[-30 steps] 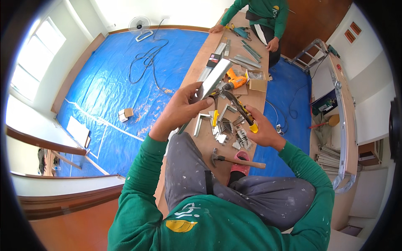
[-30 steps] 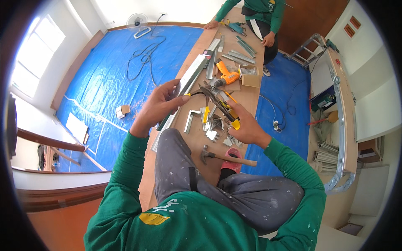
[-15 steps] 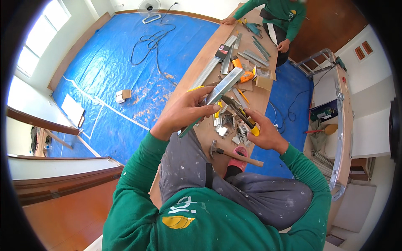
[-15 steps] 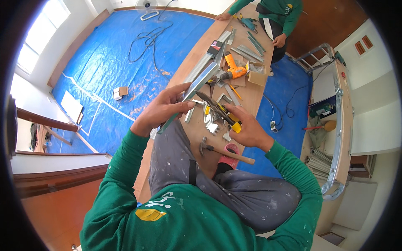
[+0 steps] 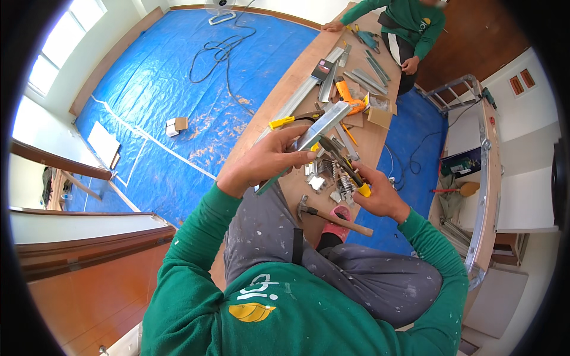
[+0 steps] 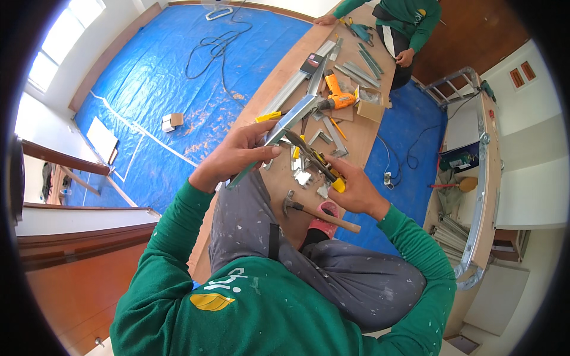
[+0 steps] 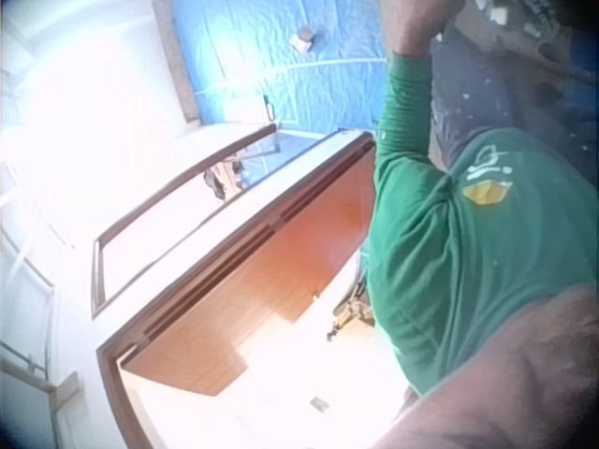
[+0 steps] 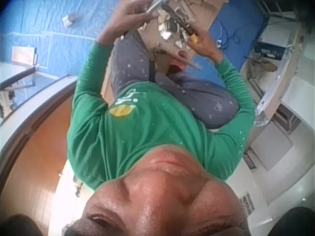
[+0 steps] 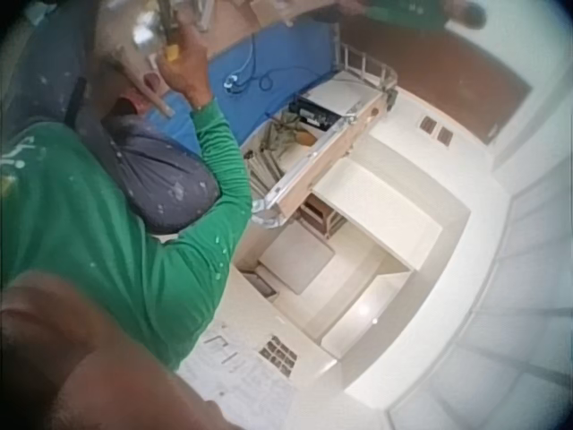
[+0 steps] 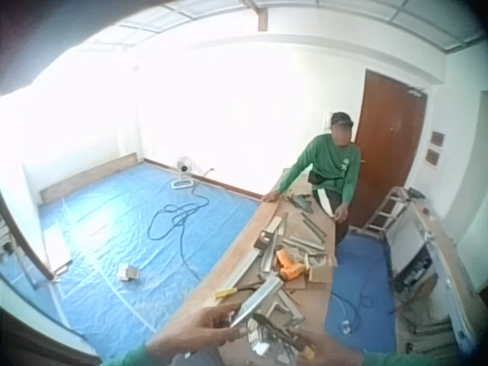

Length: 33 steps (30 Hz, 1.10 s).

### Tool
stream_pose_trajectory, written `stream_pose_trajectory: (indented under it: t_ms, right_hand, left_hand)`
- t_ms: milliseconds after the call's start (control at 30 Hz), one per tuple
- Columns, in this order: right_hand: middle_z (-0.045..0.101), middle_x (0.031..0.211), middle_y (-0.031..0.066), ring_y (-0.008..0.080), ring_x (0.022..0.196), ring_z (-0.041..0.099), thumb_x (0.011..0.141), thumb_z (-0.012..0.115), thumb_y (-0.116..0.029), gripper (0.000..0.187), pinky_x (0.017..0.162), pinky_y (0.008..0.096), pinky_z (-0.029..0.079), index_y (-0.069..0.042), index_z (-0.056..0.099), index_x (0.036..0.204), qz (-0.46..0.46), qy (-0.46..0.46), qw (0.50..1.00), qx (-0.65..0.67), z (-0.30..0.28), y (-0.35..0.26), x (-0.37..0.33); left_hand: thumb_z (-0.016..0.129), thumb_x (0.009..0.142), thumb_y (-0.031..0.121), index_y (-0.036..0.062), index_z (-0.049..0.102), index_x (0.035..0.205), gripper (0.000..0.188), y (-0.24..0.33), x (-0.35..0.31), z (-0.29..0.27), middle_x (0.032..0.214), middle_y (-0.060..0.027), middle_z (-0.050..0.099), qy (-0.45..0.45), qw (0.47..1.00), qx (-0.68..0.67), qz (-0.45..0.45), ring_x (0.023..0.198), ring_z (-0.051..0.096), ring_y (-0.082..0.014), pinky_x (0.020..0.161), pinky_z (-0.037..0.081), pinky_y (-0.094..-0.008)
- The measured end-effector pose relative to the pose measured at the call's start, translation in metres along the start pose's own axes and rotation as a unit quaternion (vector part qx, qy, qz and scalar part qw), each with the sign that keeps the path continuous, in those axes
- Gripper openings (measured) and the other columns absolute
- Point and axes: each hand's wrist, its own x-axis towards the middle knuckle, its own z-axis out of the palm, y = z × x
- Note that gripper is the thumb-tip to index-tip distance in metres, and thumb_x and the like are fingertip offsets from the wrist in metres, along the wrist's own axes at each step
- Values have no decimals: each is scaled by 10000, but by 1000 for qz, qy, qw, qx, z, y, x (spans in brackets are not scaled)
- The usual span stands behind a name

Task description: The person sits on the floor and assembles small metal frame pieces using a pencil, a square ruler, and pliers. They mark measurements, cut metal strips, and join components into frame shapes.

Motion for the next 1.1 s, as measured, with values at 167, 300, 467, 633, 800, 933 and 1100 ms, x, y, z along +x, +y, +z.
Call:
stream_pose_trajectory:
  t_ms: [167, 300, 467, 633, 800, 933, 1100]
  right_hand:
    - [689, 1141, 180, 217, 1044, 665, 826, 677, -77, 699, 972, 362, 532, 64, 495, 1486, -27, 7, 1000, -1, 2, 9, -2]
    - [684, 1044, 139, 168, 966, 644, 837, 678, -70, 677, 926, 340, 536, 79, 496, 1471, -17, 6, 1000, -5, 3, 8, -2]
    - [671, 998, 123, 162, 944, 638, 841, 690, -78, 652, 909, 337, 537, 82, 511, 1448, -21, 12, 1000, -12, 3, 10, -3]
    - [668, 984, 116, 161, 932, 640, 845, 698, -82, 655, 896, 334, 538, 79, 513, 1451, -19, 7, 1000, -13, 1, 7, -3]
    - [662, 998, 106, 150, 944, 628, 848, 695, -79, 616, 902, 329, 533, 76, 536, 1424, -6, 6, 1000, -11, 1, 8, -4]
    - [719, 1114, 188, 218, 992, 699, 824, 680, -96, 675, 927, 352, 549, 43, 540, 1469, 25, -23, 999, 11, 2, 15, -4]
    - [648, 999, 78, 119, 925, 591, 874, 671, -58, 511, 864, 312, 518, 54, 573, 1363, -18, -8, 1000, 17, 5, 17, -5]
  left_hand:
    - [762, 978, 264, 19, 501, 1556, 680, 2, -2, 2, 807, 37, 601, 9, 1000, 2, -3, 675, 537, -41, 594, 429, -234]
    - [744, 989, 251, 32, 524, 1544, 636, 1, -3, 3, 797, 36, 599, 13, 1000, 4, -8, 670, 537, -44, 595, 436, -238]
    - [721, 1006, 246, 44, 544, 1529, 588, -2, -1, 5, 794, 37, 595, 1, 999, -24, -35, 669, 538, -45, 590, 439, -242]
    - [714, 1015, 268, 58, 551, 1526, 576, -15, 3, 5, 793, 41, 589, -7, 999, -33, -19, 675, 536, -43, 591, 435, -245]
    - [726, 1009, 306, 69, 545, 1535, 605, -11, 2, 6, 785, 42, 578, 3, 1000, 12, -13, 679, 533, -44, 599, 432, -252]
    - [762, 966, 325, 5, 546, 1508, 665, -2, -3, 7, 881, 26, 583, 9, 1000, -2, -28, 752, 506, -63, 641, 424, -263]
    - [762, 963, 319, 15, 541, 1516, 670, -1, -5, 8, 892, 21, 589, 15, 999, 10, -43, 757, 507, -68, 641, 424, -263]
